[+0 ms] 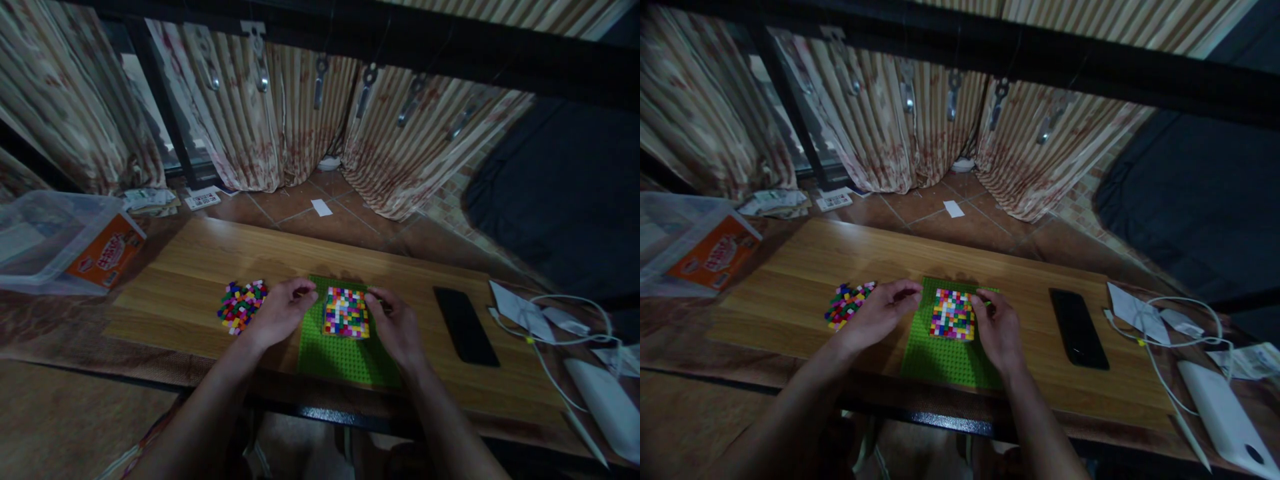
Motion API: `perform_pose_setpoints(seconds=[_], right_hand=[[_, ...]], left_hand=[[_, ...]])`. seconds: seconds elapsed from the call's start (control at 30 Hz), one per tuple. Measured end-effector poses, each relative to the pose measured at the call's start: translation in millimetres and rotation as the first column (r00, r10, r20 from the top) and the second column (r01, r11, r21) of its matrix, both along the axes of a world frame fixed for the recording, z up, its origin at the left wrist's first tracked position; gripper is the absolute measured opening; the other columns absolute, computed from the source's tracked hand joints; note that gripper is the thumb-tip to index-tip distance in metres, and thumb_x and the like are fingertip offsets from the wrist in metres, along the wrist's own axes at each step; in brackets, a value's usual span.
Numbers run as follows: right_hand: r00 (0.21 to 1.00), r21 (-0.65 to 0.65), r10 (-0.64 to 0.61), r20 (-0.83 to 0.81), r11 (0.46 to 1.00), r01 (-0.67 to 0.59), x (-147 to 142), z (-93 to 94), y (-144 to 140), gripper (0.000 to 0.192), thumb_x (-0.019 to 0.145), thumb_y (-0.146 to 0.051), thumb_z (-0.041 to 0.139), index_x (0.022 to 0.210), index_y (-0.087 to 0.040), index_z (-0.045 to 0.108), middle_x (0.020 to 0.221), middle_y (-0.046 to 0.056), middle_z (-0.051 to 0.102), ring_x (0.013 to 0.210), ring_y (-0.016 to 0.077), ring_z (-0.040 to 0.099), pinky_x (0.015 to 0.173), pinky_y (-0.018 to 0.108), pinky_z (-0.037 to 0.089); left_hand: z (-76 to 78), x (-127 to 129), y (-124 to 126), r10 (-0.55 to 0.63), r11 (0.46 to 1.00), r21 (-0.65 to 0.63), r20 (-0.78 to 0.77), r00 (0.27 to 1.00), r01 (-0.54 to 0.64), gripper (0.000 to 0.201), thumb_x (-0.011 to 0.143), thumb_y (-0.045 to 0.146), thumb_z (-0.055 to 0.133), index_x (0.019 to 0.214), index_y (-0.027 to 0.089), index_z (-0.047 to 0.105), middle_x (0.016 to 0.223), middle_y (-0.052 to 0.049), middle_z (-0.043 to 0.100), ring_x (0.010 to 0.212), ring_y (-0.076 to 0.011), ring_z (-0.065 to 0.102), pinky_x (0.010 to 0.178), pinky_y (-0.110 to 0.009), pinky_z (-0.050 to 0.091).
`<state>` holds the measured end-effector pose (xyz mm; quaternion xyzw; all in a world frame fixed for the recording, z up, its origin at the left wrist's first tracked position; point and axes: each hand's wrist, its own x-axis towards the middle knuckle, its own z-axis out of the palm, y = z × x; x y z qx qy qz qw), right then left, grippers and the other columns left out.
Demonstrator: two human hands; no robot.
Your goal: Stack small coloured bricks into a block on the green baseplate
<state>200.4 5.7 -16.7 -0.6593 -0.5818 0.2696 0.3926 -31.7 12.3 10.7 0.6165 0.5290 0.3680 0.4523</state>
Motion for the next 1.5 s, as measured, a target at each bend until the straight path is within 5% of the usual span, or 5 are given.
perform_pose_setpoints(seconds=[0.27,0.43,0.83,1.1,1.5], right_hand=[[0.999,-0.027,0.010,-0.044,1.000,-0.012,-6,-4.4,0,0.044,0.080,-0.053,0.059,0.101,-0.016,0.071,0.096,0.011,0.073,0.083,0.0243,0.067,0.076,0.040,0.052],[0.997,-0.006,0.011,0.082,1.000,-0.011,-7,-7.5,-1,0.047,0.083,-0.055,0.055,0.104,-0.015,0.069,0.098,0.012,0.072,0.081,0.0236,0.066,0.077,0.040,0.051],[0.986,0.036,0.023,0.167,0.999,-0.029,-5,-8.4,-3,0.051,0.086,-0.059,0.048,0.106,-0.017,0.069,0.097,0.012,0.073,0.082,0.0240,0.067,0.076,0.039,0.052],[0.976,0.031,-0.017,0.218,0.999,0.010,-3,5.7,-3,0.048,0.088,-0.056,0.043,0.097,-0.018,0.070,0.091,0.010,0.072,0.077,0.0238,0.066,0.070,0.035,0.050],[0.967,0.068,0.029,0.253,0.997,-0.047,-3,7.4,-6,0.046,0.090,-0.055,0.043,0.098,-0.019,0.070,0.093,0.009,0.071,0.079,0.0223,0.065,0.072,0.034,0.050]], left_hand=[[3.3,-48,12,0.172,0.983,0.120,-0.335,0.926,-0.139,0.025,0.081,0.029,0.052,0.093,0.015,0.069,0.085,-0.006,0.072,0.080,-0.0196,0.066,0.076,-0.029,0.049],[3.4,-66,8,0.105,0.994,0.073,-0.579,0.808,-0.077,0.019,0.074,0.020,0.057,0.086,0.017,0.072,0.087,-0.007,0.073,0.079,-0.0212,0.066,0.079,-0.030,0.049],[-1.7,-69,2,-0.082,0.980,0.077,-0.679,0.730,0.181,0.035,0.065,0.004,0.054,0.091,0.018,0.073,0.100,-0.010,0.071,0.095,-0.0238,0.063,0.091,-0.034,0.047],[0.7,-112,11,0.120,0.992,0.107,-0.736,0.666,-0.060,0.038,0.071,0.009,0.051,0.104,0.014,0.069,0.099,-0.012,0.068,0.086,-0.0217,0.064,0.079,-0.030,0.049],[-12.9,-92,17,0.112,0.990,0.139,-0.788,0.605,-0.001,0.025,0.075,0.016,0.058,0.096,0.017,0.072,0.091,-0.013,0.070,0.093,-0.0276,0.063,0.089,-0.035,0.045]])
